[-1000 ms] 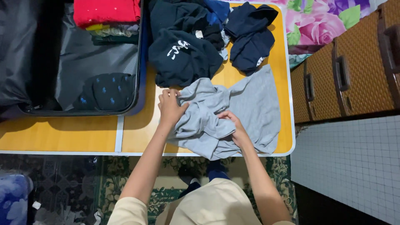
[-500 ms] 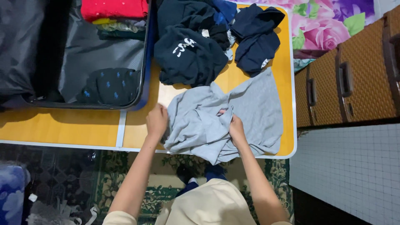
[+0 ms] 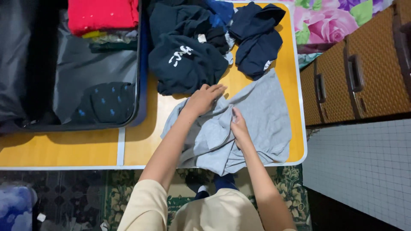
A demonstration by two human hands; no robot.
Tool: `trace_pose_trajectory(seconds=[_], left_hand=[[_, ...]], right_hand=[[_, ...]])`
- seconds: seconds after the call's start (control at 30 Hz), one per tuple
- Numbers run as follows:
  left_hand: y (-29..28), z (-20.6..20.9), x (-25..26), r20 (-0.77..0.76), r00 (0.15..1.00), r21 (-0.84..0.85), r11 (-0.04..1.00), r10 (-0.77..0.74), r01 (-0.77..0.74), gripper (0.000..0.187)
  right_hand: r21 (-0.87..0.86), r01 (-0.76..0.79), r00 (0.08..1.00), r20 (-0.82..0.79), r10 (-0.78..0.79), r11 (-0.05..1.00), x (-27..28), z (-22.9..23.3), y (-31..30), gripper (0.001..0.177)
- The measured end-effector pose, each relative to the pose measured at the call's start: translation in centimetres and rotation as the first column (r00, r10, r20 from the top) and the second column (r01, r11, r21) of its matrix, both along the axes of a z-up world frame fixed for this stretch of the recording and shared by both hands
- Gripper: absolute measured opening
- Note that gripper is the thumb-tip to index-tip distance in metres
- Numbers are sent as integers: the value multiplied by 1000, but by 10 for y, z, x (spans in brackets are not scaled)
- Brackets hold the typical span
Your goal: The person folds several garments on a table and places them into an open suitcase. They fold a purple shirt, a black shirt, a red shirt, and a gray sweatshirt, then put each folded item into the suitcase one by one.
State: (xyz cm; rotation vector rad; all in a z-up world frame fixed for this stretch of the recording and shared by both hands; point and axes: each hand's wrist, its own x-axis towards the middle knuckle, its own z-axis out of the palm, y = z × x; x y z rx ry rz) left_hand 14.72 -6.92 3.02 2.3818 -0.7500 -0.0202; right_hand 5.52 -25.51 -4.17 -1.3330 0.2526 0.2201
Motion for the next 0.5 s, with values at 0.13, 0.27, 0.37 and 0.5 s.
trace_pose_trajectory(seconds=[0.13,0.27,0.37,0.5], left_hand=[[-3,-2,16,-10,994,271,957,-104,103,45],[31,15,31,166,971,144,978,-172,148,27],[64,56,31,81,994,26,997,-76,74,32],[96,71,44,119,948,181,932,296,-314,39]], right_hand=[[-121,-22,998,-62,15,992,5,1,-4,50],[-53,9,999,53,-6,999,6,18,2,51],[-29,23,995,102,-20,999,7,37,9,47],[-87,50,995,90,-42,995,22,52,17,30]])
